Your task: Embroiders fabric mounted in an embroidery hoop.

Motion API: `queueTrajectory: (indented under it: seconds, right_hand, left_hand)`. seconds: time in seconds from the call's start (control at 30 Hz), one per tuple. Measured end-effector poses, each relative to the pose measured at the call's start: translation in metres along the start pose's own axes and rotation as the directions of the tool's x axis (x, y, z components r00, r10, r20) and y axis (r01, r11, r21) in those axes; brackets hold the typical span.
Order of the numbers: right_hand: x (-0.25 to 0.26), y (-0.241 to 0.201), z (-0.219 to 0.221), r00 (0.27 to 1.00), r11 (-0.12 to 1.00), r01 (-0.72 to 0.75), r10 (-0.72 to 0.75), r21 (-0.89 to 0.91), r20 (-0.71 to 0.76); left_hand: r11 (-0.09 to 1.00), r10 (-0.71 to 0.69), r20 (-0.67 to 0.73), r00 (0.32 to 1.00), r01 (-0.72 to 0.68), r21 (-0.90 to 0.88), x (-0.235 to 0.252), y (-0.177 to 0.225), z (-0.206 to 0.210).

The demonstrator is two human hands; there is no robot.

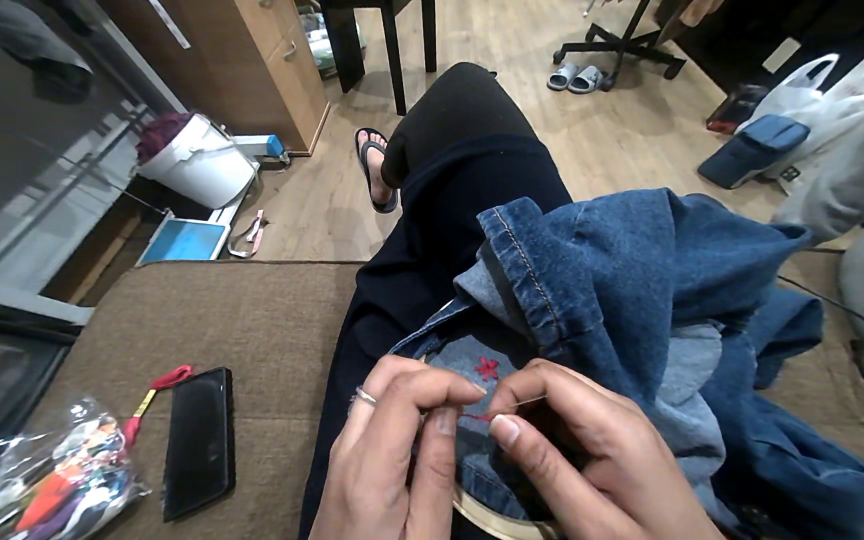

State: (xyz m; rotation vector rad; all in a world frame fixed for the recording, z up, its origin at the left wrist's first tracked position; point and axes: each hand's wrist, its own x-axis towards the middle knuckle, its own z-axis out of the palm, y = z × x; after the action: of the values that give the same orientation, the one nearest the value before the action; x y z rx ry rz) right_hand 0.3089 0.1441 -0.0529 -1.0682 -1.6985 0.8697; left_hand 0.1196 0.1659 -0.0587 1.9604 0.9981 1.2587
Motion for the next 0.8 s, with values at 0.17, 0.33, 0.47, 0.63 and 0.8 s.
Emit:
queueTrajectory:
  seconds: [0.17, 0.33, 0.47, 0.63, 0.8]
  right_hand:
    - [0.0002, 0.0, -0.0006, 1.0, 1.0, -0.006, 0.006, 0.005, 0.004]
    - [-0.0001, -0.0002, -0.0007, 1.0, 0.999, -0.021, 0.021, 0.025, 0.016]
    - [0.0002, -0.0006, -0.0014, 0.999, 0.998, -0.036, 0.034, 0.057, 0.024]
    - [-0.0002, -0.0006, -0.002, 0.998, 0.994, -0.051, 0.048, 0.101, 0.031]
    - [-0.0006, -0.0012, -0.0022, 0.997, 0.989, -0.066, 0.061, 0.134, 0.038]
  left_hand:
    - [1.0, 0.004, 0.017, 1.0, -0.004, -0.03, 0.0016, -0.0003, -0.0047]
    - [0.998, 0.029, 0.05, 0.998, -0.026, -0.05, 0.0018, -0.0009, -0.008]
    - [0.996, 0.038, 0.087, 0.995, -0.031, -0.078, -0.0001, -0.0029, -0.0088]
    - [0.989, 0.028, 0.086, 0.996, -0.015, -0.145, -0.0007, -0.0018, -0.0076]
    - [0.99, 0.027, 0.017, 0.999, -0.025, -0.14, -0.0015, -0.003, -0.0028]
